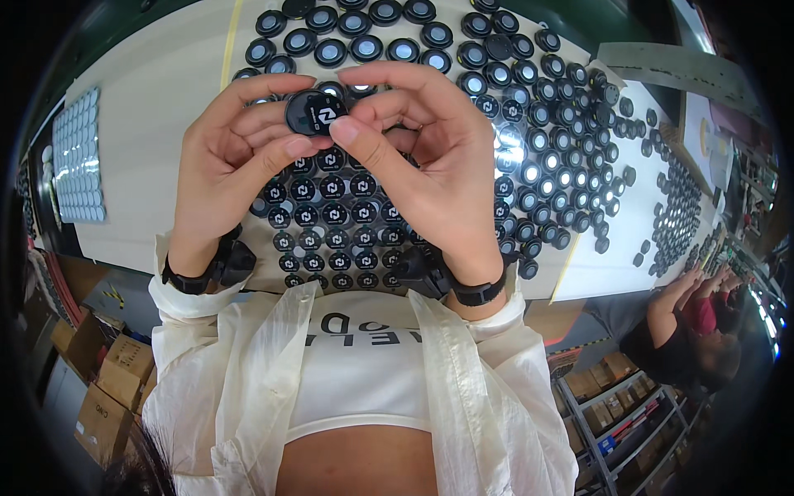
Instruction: Inspecting and arranging small circular electronic components at a manual workstation.
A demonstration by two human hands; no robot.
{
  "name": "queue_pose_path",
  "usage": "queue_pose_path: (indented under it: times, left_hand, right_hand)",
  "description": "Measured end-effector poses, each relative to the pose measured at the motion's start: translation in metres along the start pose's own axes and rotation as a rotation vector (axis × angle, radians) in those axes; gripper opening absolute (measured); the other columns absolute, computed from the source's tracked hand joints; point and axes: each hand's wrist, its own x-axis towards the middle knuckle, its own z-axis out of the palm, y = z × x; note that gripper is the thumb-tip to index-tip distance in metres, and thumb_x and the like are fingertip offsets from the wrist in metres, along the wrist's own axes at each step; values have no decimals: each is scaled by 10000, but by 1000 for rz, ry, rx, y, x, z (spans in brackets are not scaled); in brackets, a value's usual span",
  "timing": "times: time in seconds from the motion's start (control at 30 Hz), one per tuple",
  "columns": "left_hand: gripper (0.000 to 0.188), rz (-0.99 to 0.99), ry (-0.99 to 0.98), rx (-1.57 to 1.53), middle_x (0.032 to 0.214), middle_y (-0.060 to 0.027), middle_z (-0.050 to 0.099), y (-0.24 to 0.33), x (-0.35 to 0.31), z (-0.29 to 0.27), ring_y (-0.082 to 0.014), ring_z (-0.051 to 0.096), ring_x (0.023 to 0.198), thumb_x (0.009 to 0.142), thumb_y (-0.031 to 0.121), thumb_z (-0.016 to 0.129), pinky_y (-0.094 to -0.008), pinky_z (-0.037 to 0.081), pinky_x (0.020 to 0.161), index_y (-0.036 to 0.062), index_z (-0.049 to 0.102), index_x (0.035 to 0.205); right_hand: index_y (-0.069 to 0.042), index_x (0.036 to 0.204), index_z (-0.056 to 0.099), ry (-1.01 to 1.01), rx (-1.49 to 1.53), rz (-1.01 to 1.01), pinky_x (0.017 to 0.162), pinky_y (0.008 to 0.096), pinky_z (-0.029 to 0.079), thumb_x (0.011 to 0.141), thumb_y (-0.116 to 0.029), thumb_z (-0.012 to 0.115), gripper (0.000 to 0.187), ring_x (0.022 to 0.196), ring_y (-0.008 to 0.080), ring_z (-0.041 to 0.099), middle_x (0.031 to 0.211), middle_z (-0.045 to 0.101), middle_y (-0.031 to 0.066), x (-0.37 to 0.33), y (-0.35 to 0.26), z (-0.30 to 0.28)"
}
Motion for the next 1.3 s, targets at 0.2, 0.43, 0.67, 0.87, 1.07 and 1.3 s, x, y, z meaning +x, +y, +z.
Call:
queue_pose_path:
  times: [0.2, 0.43, 0.67, 0.87, 1.07, 1.3]
  left_hand:
    - [423, 44, 79, 91, 1135, -207, 661, 3, -1, 4, -225, 676, 1012, 848, -116, 644, -323, 562, 908, -105, 541, 1258]
    - [435, 35, 107, 149, 1142, -210, 662, 2, -1, 7, -222, 679, 1005, 832, -122, 659, -313, 571, 889, -110, 563, 1256]
    - [434, 48, 101, 177, 1155, -209, 660, 0, -3, 6, -221, 678, 1009, 833, -118, 662, -307, 565, 897, -104, 568, 1256]
    - [420, 48, 129, 222, 1165, -203, 661, 0, -5, 8, -206, 679, 997, 831, -120, 664, -299, 565, 894, -90, 590, 1242]
    - [399, 70, 154, 290, 1151, -192, 671, 0, -4, 7, -180, 683, 965, 827, -124, 666, -289, 567, 884, -87, 609, 1220]
    - [317, 96, 183, 189, 1022, -135, 717, -8, 2, -1, -142, 694, 900, 866, -1, 706, -236, 561, 805, -13, 670, 1181]
  right_hand:
    - [34, 1075, 673, 22, -128, -13, 712, 193, 517, 859, 7, 711, 221, 824, 81, 650, 922, 701, 76, 0, 1, 3]
    - [25, 1061, 693, 23, -27, -76, 695, 184, 507, 855, 2, 720, 209, 824, 88, 663, 937, 716, 91, 0, 8, 3]
    - [2, 1017, 722, 55, -112, -86, 605, 158, 444, 834, -14, 750, 186, 695, 23, 585, 854, 711, 23, 1, 14, 5]
    - [-9, 991, 739, 77, -175, -108, 561, 154, 398, 815, -24, 771, 180, 627, 1, 501, 754, 650, -35, 1, 19, 5]
    - [-8, 982, 743, 112, -221, -185, 524, 163, 419, 818, -31, 766, 166, 633, 8, 519, 752, 639, -16, 0, 24, 13]
    - [-22, 1031, 730, 121, -561, -376, 545, 217, 492, 813, -32, 744, 219, 627, 120, 605, 790, 667, 68, 3, 27, 18]
